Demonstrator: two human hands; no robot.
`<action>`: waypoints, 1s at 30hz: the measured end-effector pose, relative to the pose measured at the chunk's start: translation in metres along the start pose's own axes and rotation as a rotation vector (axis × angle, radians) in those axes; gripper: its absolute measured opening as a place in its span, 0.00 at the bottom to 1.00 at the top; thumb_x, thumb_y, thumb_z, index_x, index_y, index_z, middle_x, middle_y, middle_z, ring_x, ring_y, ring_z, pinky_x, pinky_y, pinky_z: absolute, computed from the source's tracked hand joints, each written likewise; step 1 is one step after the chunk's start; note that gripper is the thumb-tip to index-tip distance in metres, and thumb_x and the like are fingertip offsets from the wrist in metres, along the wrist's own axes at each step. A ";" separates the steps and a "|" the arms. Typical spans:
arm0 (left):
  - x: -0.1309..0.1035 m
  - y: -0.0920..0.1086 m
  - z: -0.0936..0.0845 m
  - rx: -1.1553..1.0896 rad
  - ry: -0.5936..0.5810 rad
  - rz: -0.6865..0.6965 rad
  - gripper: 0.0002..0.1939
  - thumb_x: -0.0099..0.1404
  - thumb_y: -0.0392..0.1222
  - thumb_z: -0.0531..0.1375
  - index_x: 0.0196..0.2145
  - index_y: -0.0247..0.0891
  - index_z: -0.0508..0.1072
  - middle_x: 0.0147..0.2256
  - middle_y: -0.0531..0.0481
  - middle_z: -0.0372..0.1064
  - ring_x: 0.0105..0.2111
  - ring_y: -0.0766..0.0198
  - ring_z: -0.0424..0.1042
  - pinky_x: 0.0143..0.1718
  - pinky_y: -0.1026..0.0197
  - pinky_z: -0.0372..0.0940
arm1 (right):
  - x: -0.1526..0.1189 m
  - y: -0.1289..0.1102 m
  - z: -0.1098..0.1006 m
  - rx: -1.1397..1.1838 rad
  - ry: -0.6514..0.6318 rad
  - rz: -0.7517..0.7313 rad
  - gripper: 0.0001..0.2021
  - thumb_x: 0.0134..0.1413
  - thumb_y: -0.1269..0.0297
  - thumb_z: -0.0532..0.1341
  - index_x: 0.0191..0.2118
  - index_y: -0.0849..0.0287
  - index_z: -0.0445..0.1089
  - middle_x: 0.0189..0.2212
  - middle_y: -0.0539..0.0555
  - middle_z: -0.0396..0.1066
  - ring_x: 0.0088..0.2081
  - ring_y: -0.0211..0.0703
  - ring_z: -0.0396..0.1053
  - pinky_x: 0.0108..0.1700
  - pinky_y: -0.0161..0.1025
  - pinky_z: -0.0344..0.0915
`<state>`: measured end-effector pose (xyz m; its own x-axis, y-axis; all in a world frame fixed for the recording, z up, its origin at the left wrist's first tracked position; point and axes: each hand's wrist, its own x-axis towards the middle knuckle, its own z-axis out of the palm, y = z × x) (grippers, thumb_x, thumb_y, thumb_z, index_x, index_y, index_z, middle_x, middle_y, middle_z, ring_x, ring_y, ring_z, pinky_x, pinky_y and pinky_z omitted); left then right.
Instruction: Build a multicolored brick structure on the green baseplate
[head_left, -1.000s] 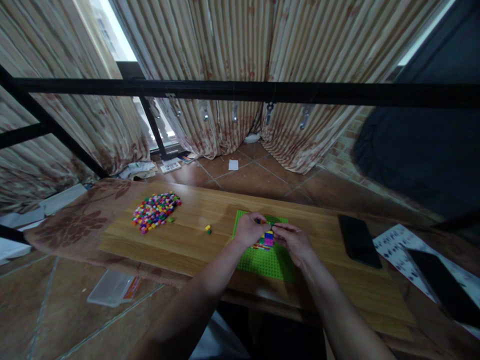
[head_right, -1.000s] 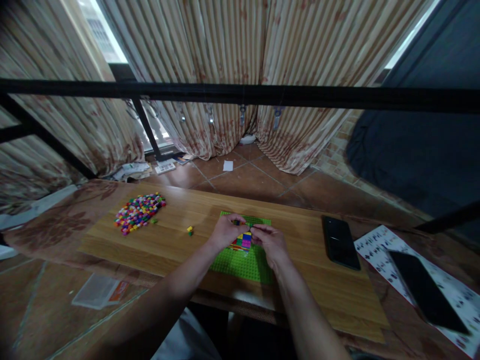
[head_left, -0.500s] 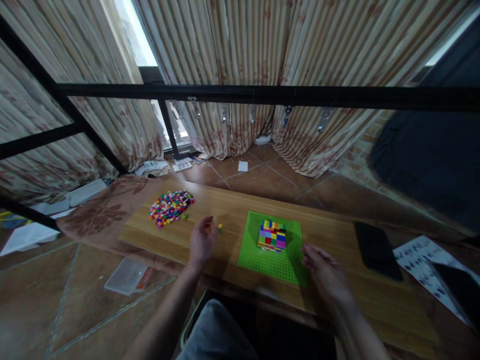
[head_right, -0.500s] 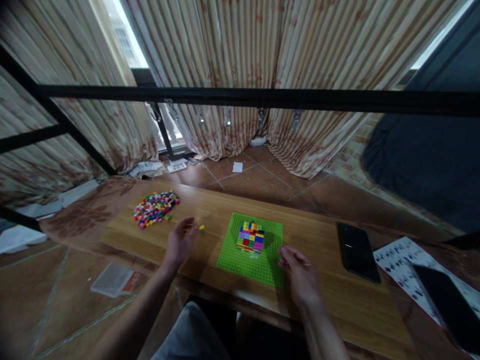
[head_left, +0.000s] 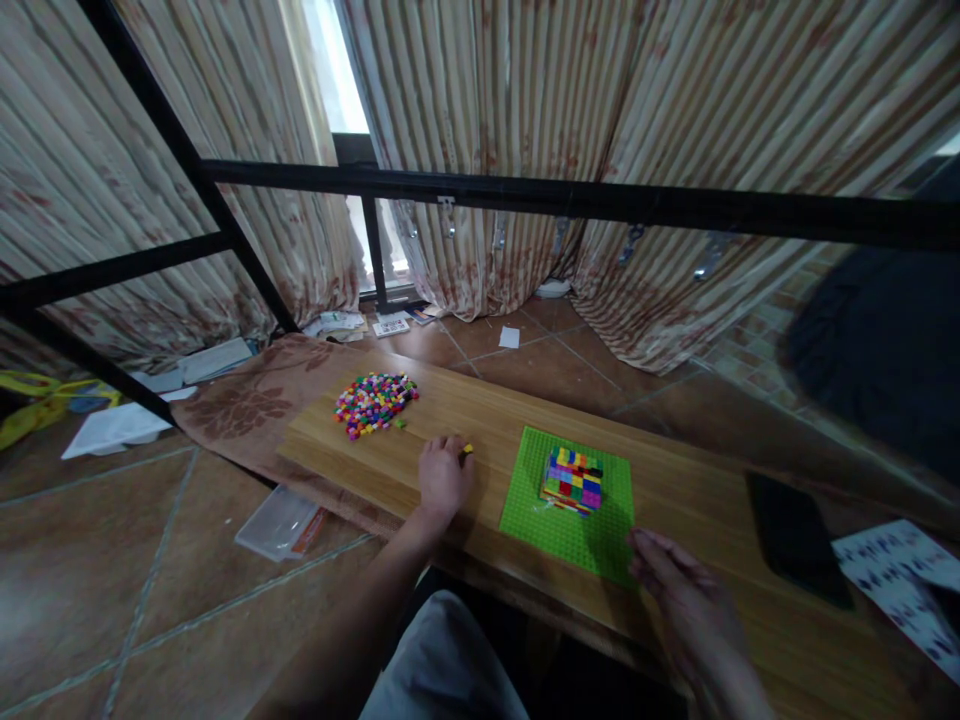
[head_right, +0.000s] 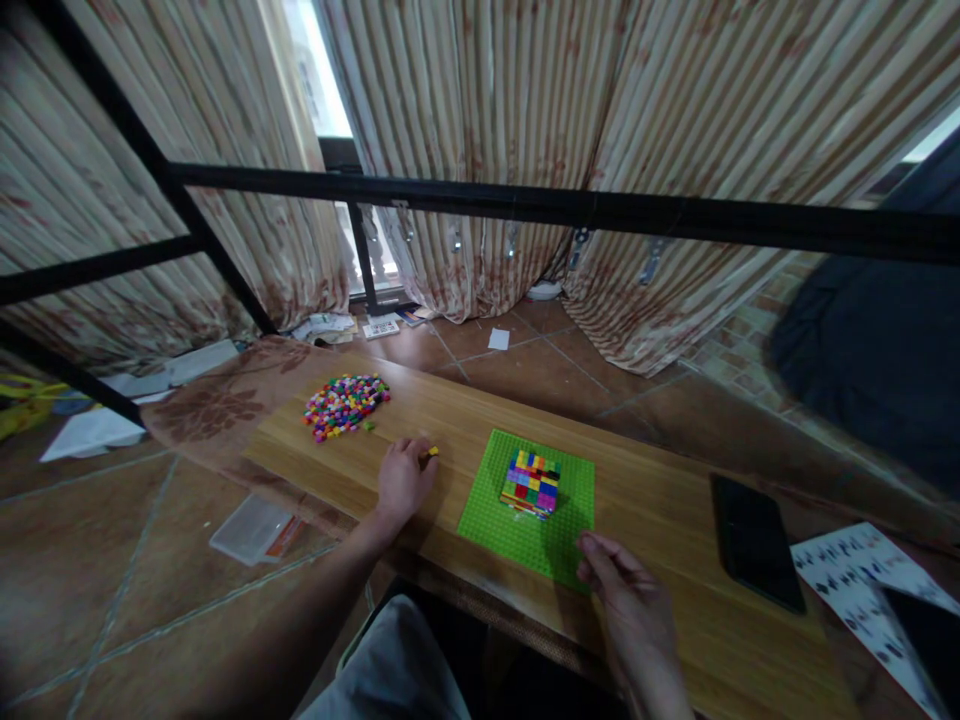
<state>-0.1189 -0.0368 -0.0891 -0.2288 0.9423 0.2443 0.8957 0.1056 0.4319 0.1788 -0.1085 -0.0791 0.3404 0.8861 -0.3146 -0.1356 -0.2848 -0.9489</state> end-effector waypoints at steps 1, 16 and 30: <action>0.000 0.001 0.001 0.005 0.005 -0.001 0.07 0.63 0.39 0.56 0.37 0.37 0.73 0.37 0.44 0.69 0.41 0.55 0.67 0.45 0.55 0.61 | -0.002 0.001 0.002 -0.012 -0.004 -0.005 0.18 0.35 0.50 0.72 0.33 0.55 0.77 0.34 0.52 0.77 0.34 0.40 0.73 0.33 0.33 0.69; -0.021 0.032 -0.027 -0.315 0.027 0.109 0.06 0.66 0.38 0.52 0.38 0.38 0.69 0.39 0.45 0.69 0.42 0.58 0.68 0.45 0.57 0.62 | -0.031 -0.001 0.024 -0.351 -0.075 -0.144 0.21 0.37 0.44 0.67 0.34 0.54 0.78 0.35 0.55 0.78 0.37 0.48 0.74 0.39 0.39 0.71; -0.093 0.081 -0.033 -1.091 -0.800 -0.100 0.08 0.61 0.43 0.57 0.32 0.36 0.71 0.28 0.51 0.71 0.28 0.66 0.70 0.30 0.65 0.63 | -0.051 -0.007 0.029 -0.488 -0.425 -0.470 0.12 0.49 0.51 0.63 0.37 0.48 0.78 0.37 0.55 0.77 0.38 0.47 0.74 0.41 0.38 0.72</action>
<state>-0.0372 -0.1266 -0.0480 0.3424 0.9098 -0.2345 0.0469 0.2327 0.9714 0.1350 -0.1413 -0.0561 -0.1367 0.9886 0.0631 0.3898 0.1122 -0.9140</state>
